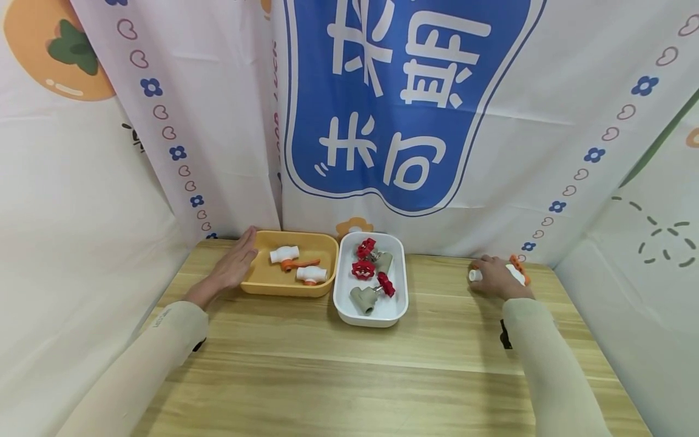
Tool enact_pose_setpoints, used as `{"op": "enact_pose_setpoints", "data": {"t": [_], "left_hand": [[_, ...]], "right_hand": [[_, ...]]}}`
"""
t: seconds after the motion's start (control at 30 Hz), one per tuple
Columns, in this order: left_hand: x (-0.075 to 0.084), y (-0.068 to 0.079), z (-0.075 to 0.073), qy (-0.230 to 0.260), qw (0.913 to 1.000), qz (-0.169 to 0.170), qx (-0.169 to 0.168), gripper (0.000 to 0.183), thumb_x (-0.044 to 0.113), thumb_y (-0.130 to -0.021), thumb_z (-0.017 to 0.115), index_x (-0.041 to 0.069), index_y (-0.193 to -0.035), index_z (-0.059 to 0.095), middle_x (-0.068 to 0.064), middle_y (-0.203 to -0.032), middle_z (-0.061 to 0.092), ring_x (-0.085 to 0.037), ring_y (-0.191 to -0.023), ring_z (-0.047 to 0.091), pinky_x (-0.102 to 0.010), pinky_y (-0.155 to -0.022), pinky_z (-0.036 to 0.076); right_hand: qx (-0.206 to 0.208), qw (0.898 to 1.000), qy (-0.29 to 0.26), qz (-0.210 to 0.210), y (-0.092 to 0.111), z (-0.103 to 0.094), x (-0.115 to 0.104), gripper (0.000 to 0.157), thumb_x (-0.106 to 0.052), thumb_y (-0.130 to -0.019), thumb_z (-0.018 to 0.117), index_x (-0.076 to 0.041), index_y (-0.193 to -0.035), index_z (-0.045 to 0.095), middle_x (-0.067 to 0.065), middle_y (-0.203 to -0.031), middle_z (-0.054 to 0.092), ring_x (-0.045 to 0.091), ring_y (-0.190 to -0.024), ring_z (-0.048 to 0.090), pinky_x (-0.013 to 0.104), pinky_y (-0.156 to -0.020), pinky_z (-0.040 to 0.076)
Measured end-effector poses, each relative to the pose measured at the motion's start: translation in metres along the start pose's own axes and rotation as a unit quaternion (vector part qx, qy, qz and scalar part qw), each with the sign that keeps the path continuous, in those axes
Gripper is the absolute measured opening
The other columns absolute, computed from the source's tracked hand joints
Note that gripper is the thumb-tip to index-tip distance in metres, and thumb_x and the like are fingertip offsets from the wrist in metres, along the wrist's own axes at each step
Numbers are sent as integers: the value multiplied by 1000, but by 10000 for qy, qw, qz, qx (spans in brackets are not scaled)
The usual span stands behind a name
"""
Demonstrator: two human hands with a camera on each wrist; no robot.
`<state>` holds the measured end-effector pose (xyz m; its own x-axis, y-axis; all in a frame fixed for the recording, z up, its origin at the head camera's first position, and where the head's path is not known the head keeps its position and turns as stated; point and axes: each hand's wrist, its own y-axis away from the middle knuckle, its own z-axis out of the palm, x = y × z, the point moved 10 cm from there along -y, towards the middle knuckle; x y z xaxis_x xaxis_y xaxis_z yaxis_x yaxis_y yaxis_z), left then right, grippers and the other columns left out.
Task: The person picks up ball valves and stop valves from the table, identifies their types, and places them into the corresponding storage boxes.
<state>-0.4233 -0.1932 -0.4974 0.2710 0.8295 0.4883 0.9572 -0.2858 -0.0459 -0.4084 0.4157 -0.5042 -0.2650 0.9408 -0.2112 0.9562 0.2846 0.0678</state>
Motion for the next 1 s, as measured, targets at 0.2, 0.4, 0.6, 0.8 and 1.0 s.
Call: {"op": "enact_pose_setpoints", "data": {"t": [0.2, 0.4, 0.6, 0.8, 1.0], "left_hand": [[-1, -1, 0, 76, 10000, -10, 22, 63, 24, -115, 22, -3, -166, -3, -18, -177, -8, -38, -164, -3, -53, -133, 2], [-1, -1, 0, 75, 10000, -11, 7, 63, 24, -115, 22, -3, -166, -3, -18, -177, -8, -39, -164, -3, -54, -133, 3], [-1, -1, 0, 84, 10000, 14, 12, 63, 24, -115, 22, -3, -166, -4, -19, -177, -8, -40, -164, -3, -53, -133, 2], [-2, -1, 1, 57, 10000, -6, -27, 64, 29, -116, 18, -2, -166, -5, -17, -177, -10, -38, -164, -4, -53, -133, 1], [-1, -1, 1, 62, 10000, 0, 8, 63, 26, -116, 20, -3, -166, -4, -17, -177, -9, -39, -164, -3, -53, -133, 2]], "right_hand": [[249, 9997, 25, -2, -1, 1, -4, 52, -19, -83, 82, 8, -125, 69, 31, -123, 63, 46, -105, 61, 64, -94, 52], [429, 9989, 111, -143, -3, 0, -10, 50, -17, -79, 82, 10, -120, 71, 30, -117, 66, 44, -99, 63, 62, -92, 54], [359, 9991, -46, -199, -2, 1, -12, 43, -15, -79, 82, 6, -115, 74, 23, -112, 68, 33, -92, 62, 53, -86, 55], [396, 9984, 12, -394, -2, -2, -18, 36, -15, -77, 83, 3, -108, 76, 17, -104, 68, 27, -86, 60, 45, -79, 53], [373, 9985, 139, -375, -4, -2, -22, 35, -16, -78, 83, 0, -108, 77, 15, -102, 69, 26, -84, 59, 45, -78, 53]]}}
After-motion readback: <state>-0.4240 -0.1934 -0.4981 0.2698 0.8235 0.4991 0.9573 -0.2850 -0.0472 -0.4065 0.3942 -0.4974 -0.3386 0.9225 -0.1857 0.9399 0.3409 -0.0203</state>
